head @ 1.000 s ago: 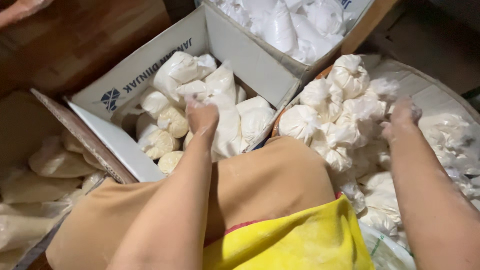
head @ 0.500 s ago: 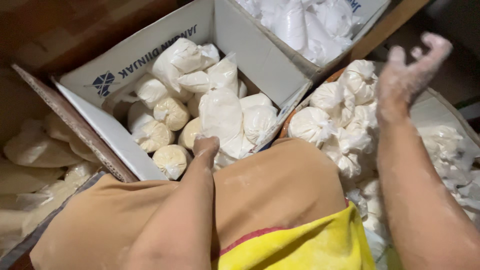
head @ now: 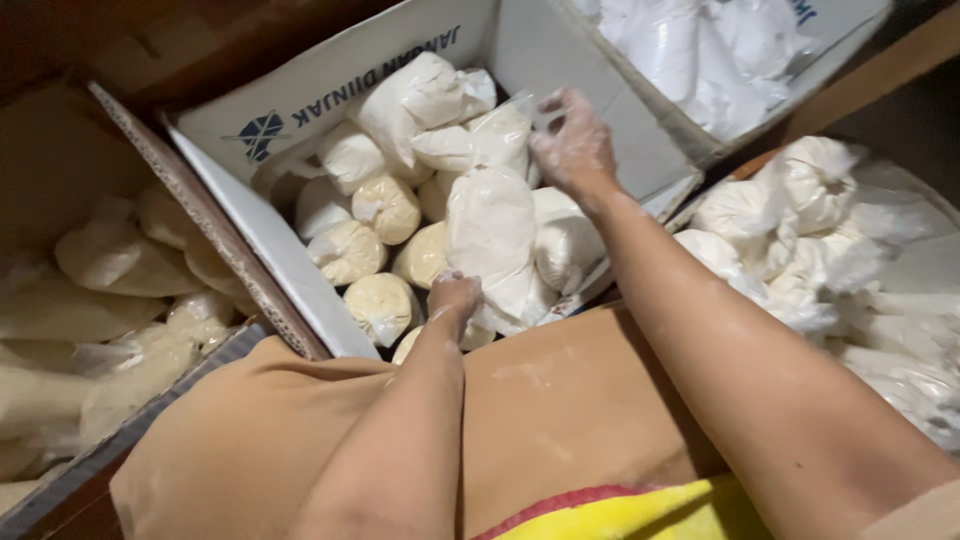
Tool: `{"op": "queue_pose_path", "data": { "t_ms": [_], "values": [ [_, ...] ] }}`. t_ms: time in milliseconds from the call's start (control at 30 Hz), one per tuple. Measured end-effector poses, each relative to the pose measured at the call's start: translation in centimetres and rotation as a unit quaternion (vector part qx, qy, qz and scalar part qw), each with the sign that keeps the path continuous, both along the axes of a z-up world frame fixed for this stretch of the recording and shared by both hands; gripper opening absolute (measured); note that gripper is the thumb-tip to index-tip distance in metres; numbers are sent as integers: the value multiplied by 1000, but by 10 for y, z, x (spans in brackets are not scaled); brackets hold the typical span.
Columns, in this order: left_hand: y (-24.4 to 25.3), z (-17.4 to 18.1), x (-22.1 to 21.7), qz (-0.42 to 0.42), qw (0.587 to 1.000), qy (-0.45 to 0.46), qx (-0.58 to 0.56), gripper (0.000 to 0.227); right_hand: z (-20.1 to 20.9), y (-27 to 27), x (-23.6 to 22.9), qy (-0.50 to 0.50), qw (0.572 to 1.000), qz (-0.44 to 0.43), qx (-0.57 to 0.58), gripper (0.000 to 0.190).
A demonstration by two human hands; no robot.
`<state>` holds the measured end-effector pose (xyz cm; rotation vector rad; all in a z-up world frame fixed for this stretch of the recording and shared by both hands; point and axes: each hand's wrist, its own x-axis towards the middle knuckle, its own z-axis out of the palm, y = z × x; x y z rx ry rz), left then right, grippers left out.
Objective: The person repeatedly picks up white plastic-wrapped food items from a large woven basket and places them into open cardboard boxes. The hands transfer the items one by one, arranging them inside the boxes. The process continues throughout the clip with no other tools or objects handled.
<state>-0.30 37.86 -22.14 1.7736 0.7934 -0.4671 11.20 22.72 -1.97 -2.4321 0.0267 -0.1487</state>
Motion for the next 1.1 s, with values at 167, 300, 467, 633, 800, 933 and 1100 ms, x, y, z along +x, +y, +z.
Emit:
{"op": "queue_pose_path", "data": {
  "t_ms": [167, 300, 467, 633, 800, 933, 1100],
  "values": [
    [4, -4, 1, 32, 999, -5, -5, 43, -58, 35, 14, 92, 983, 93, -129, 52],
    [3, -19, 4, 52, 998, -9, -27, 46, -106, 39, 20, 104, 972, 131, -165, 60],
    [-5, -43, 13, -199, 978, -52, -19, 44, -160, 32, 39, 130, 962, 165, -174, 75],
    [-9, -46, 25, 94, 956, 104, -257, 48, -180, 37, 45, 105, 917, 241, -301, 77],
    [-5, -35, 53, 193, 921, 92, -325, 49, -145, 58, 27, 252, 922, 126, -267, 99],
    [-12, -29, 76, 259, 890, 64, -369, 50, -133, 60, 30, 313, 907, 114, -257, 109],
    [-20, -23, 105, 317, 858, 33, -402, 52, -163, 45, 53, 242, 931, 183, -203, 117]
  ]
}}
